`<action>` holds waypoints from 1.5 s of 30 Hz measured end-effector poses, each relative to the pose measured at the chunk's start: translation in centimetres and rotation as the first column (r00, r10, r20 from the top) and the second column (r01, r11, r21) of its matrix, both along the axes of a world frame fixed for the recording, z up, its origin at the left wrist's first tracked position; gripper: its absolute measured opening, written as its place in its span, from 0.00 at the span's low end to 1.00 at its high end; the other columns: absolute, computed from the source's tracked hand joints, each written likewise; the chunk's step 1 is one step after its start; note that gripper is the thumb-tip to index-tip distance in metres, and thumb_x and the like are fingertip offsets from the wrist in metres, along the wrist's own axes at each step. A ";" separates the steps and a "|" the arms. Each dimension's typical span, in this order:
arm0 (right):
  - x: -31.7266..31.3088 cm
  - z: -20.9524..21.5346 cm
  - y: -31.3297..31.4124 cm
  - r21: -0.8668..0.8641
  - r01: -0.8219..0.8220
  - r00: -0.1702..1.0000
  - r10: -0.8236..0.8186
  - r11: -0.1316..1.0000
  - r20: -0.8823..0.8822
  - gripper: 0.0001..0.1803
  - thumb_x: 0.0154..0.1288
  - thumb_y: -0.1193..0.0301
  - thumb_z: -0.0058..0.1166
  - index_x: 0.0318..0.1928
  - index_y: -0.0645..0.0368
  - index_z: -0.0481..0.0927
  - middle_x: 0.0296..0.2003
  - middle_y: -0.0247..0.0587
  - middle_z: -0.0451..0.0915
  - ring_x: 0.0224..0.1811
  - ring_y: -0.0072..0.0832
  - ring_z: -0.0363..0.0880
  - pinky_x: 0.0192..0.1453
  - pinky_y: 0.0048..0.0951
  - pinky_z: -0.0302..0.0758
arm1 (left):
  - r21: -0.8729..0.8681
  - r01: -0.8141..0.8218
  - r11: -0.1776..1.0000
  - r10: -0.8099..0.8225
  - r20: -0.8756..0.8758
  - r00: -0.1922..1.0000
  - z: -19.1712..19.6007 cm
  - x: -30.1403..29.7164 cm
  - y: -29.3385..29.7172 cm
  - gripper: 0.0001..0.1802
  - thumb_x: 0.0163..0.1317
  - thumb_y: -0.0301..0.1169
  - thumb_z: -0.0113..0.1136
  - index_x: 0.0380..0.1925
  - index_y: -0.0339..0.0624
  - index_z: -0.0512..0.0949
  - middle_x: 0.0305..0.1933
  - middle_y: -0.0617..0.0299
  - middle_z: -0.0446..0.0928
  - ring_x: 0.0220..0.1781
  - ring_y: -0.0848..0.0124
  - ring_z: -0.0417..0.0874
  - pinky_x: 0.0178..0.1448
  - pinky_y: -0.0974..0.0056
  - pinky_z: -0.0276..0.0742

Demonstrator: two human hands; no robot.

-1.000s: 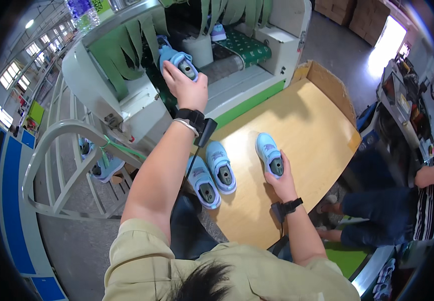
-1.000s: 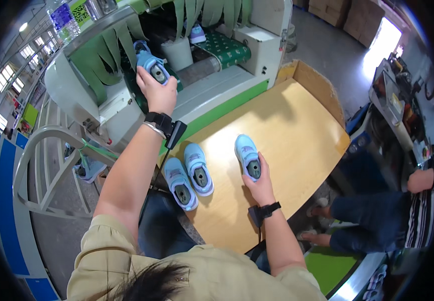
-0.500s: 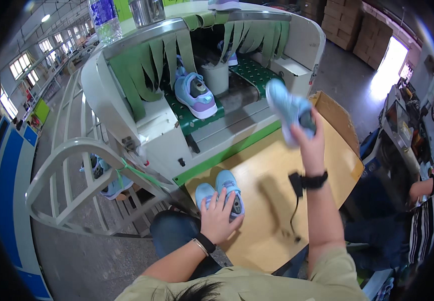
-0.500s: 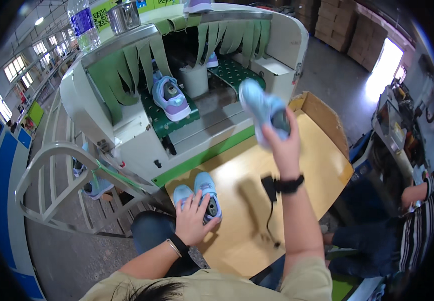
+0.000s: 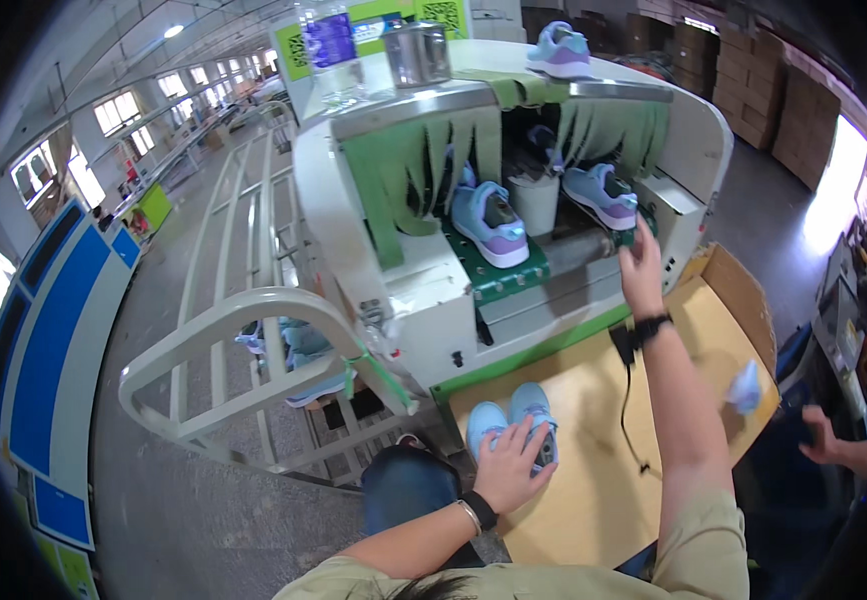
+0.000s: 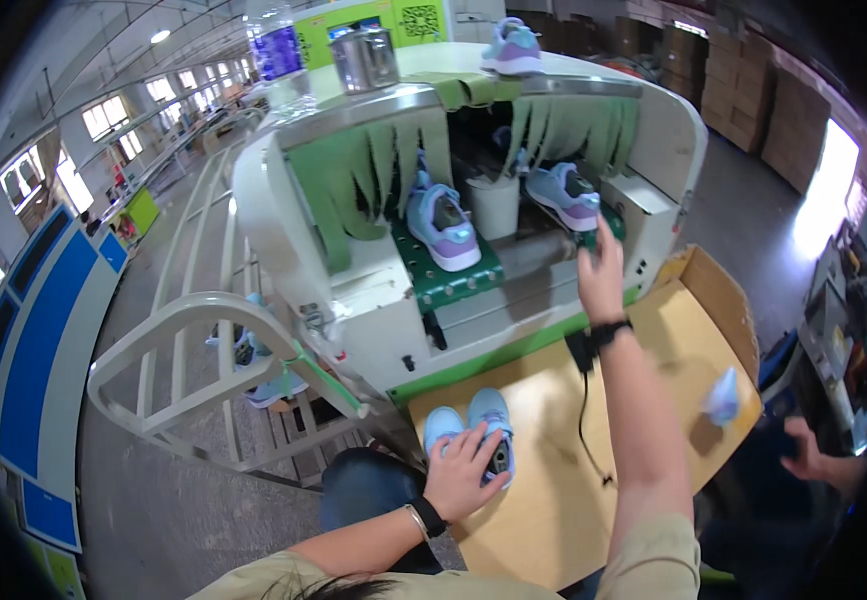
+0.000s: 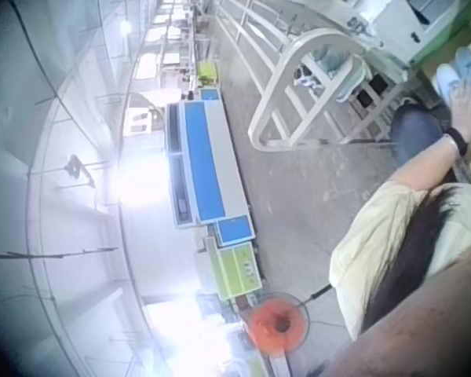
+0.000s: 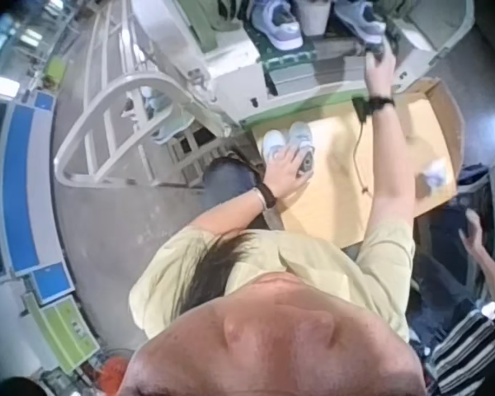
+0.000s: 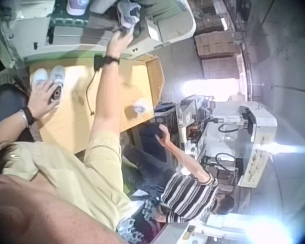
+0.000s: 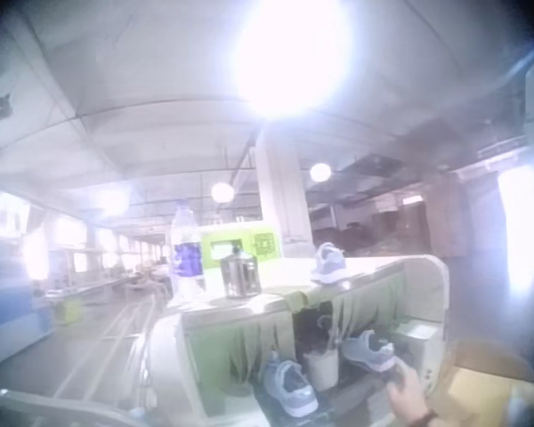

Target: The person repeatedly picks up pairs of light blue and purple shoes from a table, places them onto a conveyor belt, and then retrieves them as they return. They handle the shoes one pair at a time, inspecting them briefly before placing them back on the table.

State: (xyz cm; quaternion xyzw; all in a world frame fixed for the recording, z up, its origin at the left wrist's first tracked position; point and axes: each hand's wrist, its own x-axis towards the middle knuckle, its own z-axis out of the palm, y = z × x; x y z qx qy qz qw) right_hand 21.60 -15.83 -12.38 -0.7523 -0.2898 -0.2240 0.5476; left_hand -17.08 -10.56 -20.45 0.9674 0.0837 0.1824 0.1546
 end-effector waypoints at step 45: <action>-26.0 -4.3 -11.5 -0.377 -0.306 0.947 0.239 0.874 -0.215 0.23 0.61 0.74 0.65 0.57 0.62 0.79 0.60 0.56 0.77 0.63 0.52 0.74 0.68 0.44 0.71 | -0.045 0.008 0.999 -0.006 0.049 0.999 -1.1 0.0 -0.3 0.37 0.68 0.53 0.59 0.71 0.46 0.69 0.73 0.46 0.68 0.70 0.54 0.72 0.74 0.43 0.57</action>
